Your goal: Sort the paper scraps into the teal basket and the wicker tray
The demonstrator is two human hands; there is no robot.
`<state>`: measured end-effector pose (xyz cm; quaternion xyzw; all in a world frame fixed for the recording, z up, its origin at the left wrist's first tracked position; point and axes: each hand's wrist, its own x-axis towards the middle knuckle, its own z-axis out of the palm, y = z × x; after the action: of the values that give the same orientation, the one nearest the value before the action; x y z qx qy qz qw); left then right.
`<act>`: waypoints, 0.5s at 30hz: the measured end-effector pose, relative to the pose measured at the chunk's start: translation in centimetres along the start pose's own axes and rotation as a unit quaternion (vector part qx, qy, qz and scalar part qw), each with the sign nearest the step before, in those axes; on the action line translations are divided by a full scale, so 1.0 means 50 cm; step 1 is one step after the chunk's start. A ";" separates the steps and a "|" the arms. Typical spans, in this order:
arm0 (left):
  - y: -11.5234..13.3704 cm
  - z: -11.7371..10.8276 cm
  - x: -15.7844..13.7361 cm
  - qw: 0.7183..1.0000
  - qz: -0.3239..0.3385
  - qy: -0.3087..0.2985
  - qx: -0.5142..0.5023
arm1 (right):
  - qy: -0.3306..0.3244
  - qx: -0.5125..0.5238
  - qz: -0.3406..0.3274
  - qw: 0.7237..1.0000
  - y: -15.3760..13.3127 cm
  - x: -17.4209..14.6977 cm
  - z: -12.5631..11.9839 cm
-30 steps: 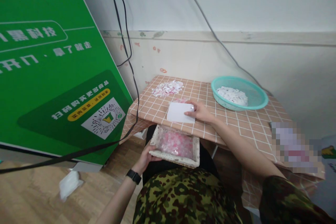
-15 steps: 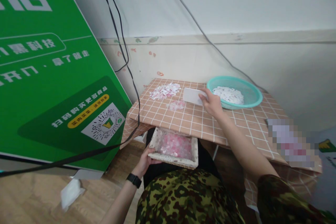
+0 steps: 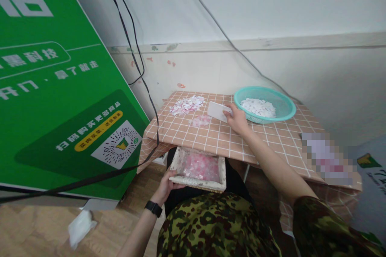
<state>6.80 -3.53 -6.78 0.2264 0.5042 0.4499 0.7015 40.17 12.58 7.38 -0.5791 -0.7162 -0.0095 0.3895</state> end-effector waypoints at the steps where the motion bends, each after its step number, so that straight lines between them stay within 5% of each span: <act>1: 0.000 0.001 0.000 1.000 0.002 0.000 0.000 | 0.006 0.001 0.005 1.000 0.001 0.000 0.001; 15: -0.002 0.001 -0.001 1.000 0.013 -0.007 0.004 | 0.056 0.053 0.055 0.996 0.015 -0.002 0.007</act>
<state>6.87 -3.59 -6.81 0.2391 0.4980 0.4555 0.6981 40.61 12.91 6.75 -0.5945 -0.6600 0.0174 0.4589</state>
